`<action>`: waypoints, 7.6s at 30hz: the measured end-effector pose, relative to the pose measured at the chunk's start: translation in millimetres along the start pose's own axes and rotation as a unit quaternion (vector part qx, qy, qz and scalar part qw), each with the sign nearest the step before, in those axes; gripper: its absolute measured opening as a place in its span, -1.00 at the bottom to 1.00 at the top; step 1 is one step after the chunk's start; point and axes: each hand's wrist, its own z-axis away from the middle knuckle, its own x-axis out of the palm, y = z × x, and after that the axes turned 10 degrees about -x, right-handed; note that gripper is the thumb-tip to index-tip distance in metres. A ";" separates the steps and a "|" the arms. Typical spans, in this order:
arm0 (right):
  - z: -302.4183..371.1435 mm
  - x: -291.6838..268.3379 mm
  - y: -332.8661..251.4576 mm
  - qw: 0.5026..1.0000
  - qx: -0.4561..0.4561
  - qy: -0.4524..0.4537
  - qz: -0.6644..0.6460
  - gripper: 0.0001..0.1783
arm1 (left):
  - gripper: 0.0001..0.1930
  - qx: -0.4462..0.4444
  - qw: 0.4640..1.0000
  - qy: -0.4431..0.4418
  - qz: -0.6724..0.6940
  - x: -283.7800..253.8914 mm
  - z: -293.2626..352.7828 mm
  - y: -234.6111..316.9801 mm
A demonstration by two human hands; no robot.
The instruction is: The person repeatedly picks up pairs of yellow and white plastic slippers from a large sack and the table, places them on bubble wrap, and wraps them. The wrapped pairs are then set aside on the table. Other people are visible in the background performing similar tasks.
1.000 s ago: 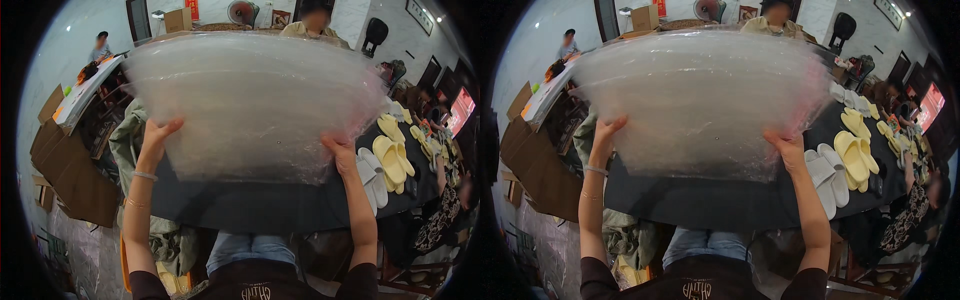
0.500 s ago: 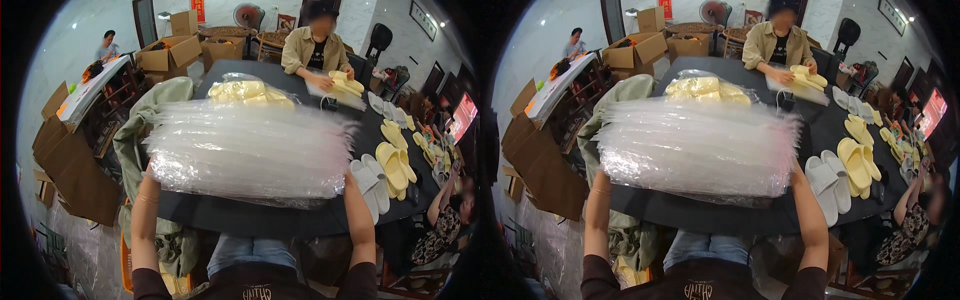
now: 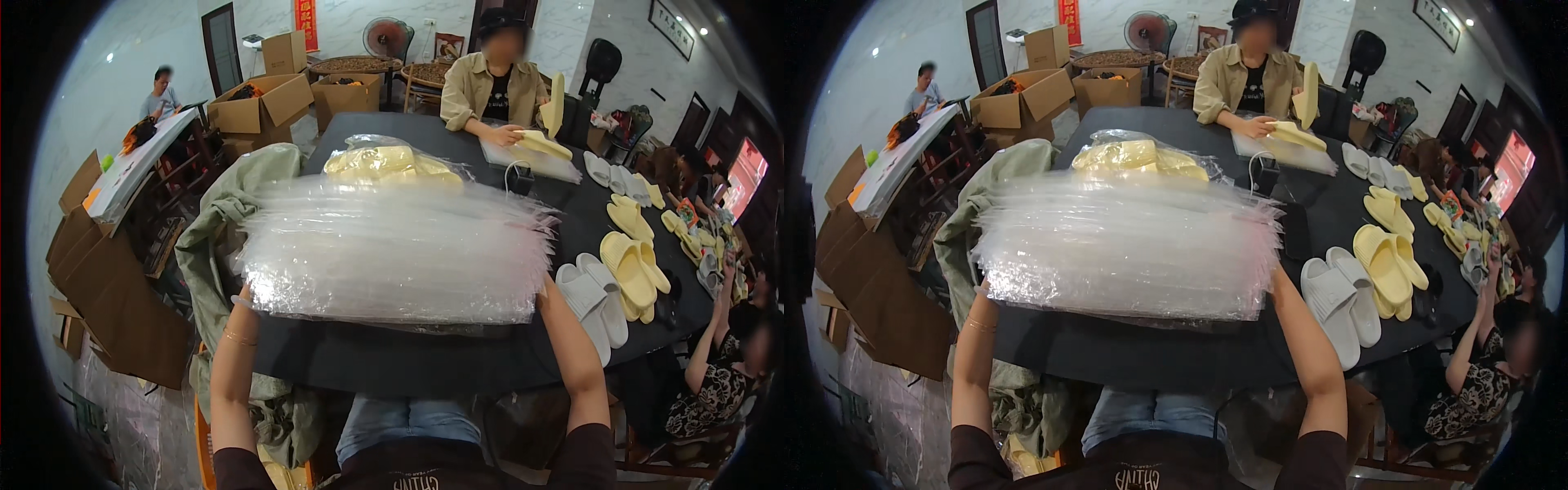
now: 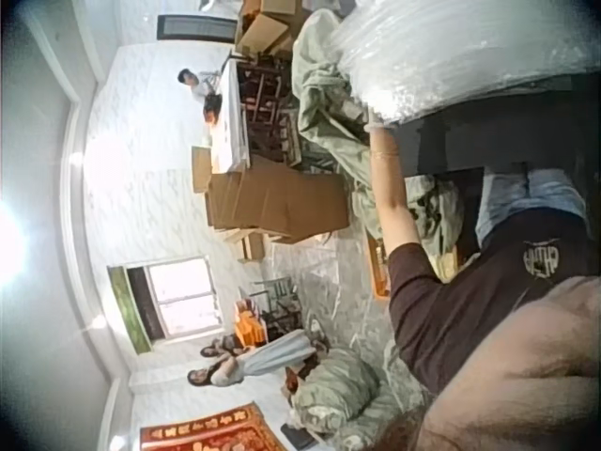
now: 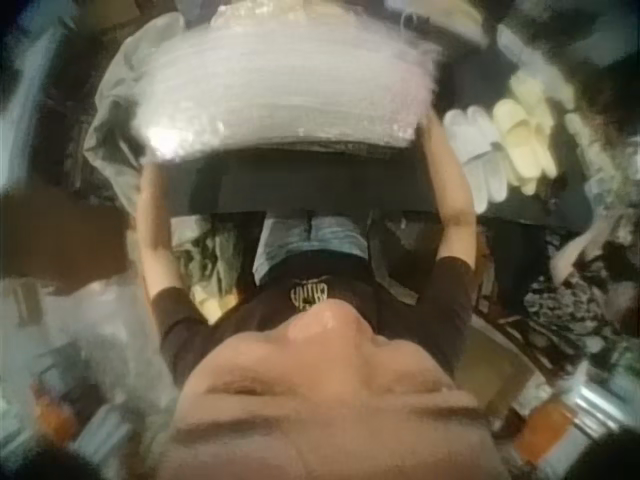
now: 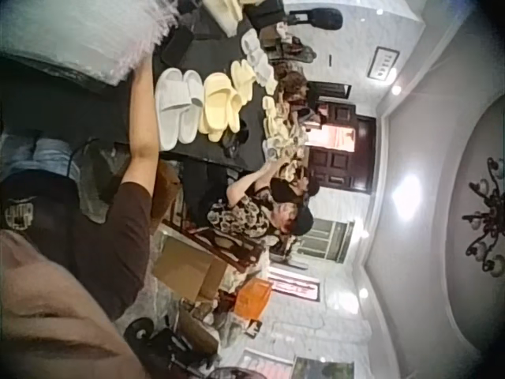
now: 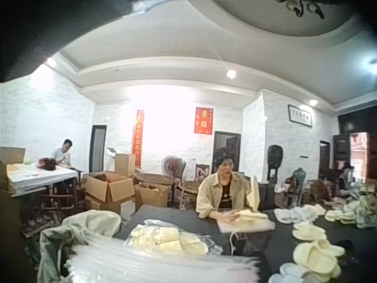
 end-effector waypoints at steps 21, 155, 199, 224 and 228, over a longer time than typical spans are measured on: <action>25.3 1.8 42.3 0.989 0.114 -0.089 0.007 -0.29 | -0.56 -0.156 0.977 -0.056 0.133 57.2 -0.2 -27.9; -35.3 148.4 131.5 0.750 -0.064 -0.053 0.656 -0.44 | -0.61 -0.383 0.840 0.173 -0.342 -234.3 -100.3 -332.8; -29.8 154.0 119.3 0.877 -0.041 0.033 0.477 -0.44 | -0.43 0.412 0.723 0.245 -0.497 -15.1 64.6 77.6; -8.4 36.2 81.9 0.962 -0.035 0.183 0.199 -0.33 | -0.44 0.271 0.760 -0.119 -0.579 157.7 110.8 40.5; 41.8 31.0 31.4 0.969 -0.064 0.154 0.180 -0.51 | -0.39 0.167 0.884 0.121 -0.419 126.2 125.5 15.7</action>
